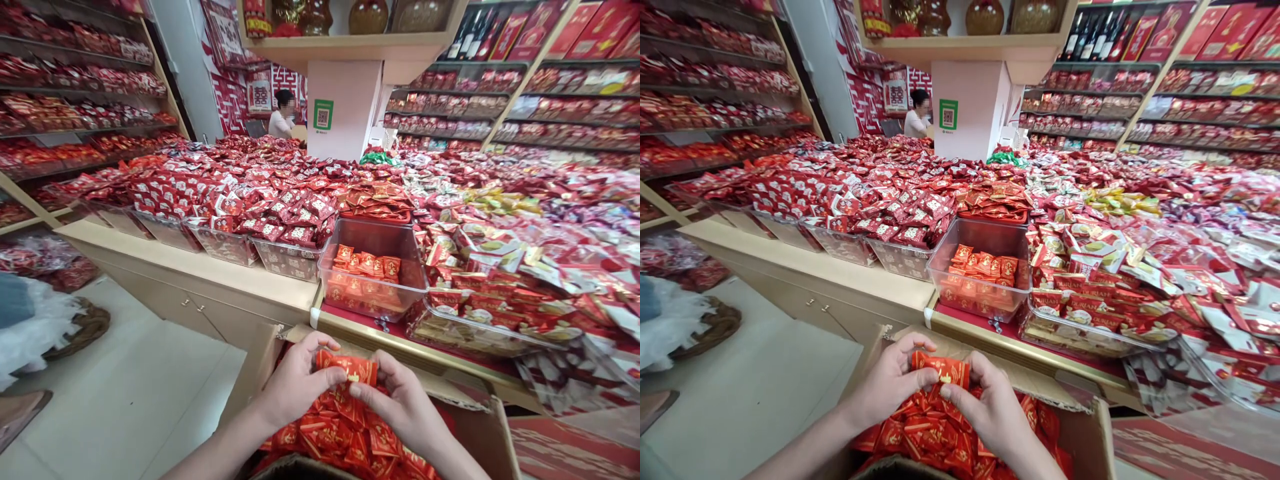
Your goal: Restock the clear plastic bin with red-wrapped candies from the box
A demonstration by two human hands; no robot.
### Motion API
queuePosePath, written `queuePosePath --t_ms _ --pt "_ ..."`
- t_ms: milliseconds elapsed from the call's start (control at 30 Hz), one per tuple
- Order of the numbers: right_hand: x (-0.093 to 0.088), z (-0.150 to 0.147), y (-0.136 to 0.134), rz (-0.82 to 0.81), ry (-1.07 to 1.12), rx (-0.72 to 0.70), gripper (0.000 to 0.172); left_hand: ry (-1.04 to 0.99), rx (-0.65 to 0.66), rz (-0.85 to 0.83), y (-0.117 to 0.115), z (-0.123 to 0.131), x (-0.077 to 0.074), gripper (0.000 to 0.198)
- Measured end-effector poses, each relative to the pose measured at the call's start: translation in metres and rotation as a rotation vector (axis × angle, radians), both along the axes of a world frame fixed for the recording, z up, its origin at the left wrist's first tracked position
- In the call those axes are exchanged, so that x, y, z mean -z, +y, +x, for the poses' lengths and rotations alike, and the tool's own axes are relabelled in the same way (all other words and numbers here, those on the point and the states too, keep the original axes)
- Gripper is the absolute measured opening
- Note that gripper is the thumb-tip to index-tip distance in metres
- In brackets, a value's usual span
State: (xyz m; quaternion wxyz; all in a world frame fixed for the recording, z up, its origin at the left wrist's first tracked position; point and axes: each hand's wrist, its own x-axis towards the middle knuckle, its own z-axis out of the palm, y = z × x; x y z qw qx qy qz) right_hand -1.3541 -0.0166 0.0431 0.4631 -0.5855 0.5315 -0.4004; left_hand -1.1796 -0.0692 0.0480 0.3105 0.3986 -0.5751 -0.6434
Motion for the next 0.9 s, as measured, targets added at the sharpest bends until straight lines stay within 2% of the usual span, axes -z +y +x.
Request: queuePosePath --t_ms 67,167,233,300,367,433,500,567,667,800,900 --pt "-0.002 -0.002 0.001 0.008 0.154 -0.048 0.025 -0.108 0.056 -0.089 0.001 0.007 -0.002 0.028" --pt "-0.01 -0.002 0.001 0.017 0.265 -0.1 0.023 -0.195 0.107 -0.195 0.001 0.013 -0.009 0.031" --pt "-0.022 -0.003 -0.003 0.001 0.274 -0.089 0.023 -0.153 0.072 -0.23 -0.001 0.014 -0.014 0.038" --pt "-0.041 -0.006 -0.016 -0.046 0.246 -0.04 0.025 -0.041 -0.013 -0.253 -0.008 0.016 -0.015 0.04" --pt "-0.065 -0.013 -0.042 -0.122 0.213 0.09 0.026 0.01 -0.131 -0.317 -0.02 0.02 -0.01 0.036" --pt "-0.088 -0.02 -0.081 -0.19 0.163 0.284 0.024 -0.054 -0.254 -0.42 -0.035 0.025 0.0 0.03" --pt "-0.1 -0.024 -0.126 -0.15 0.007 0.399 0.015 -0.149 -0.332 -0.496 -0.049 0.029 0.013 0.027" --pt "-0.098 -0.026 -0.168 0.021 -0.081 0.512 0.009 -0.248 -0.331 -0.556 -0.057 0.03 0.024 0.025" --pt "-0.076 -0.026 -0.208 0.366 -0.019 0.642 0.019 -0.423 -0.261 -0.745 -0.058 0.029 0.032 0.023" --pt "-0.048 -0.032 -0.226 0.568 0.1 0.645 0.026 -0.629 -0.152 -1.067 -0.052 0.028 0.035 0.022" --pt "-0.039 -0.037 -0.232 0.645 0.186 0.619 0.025 -0.684 -0.12 -1.128 -0.051 0.029 0.037 0.023"
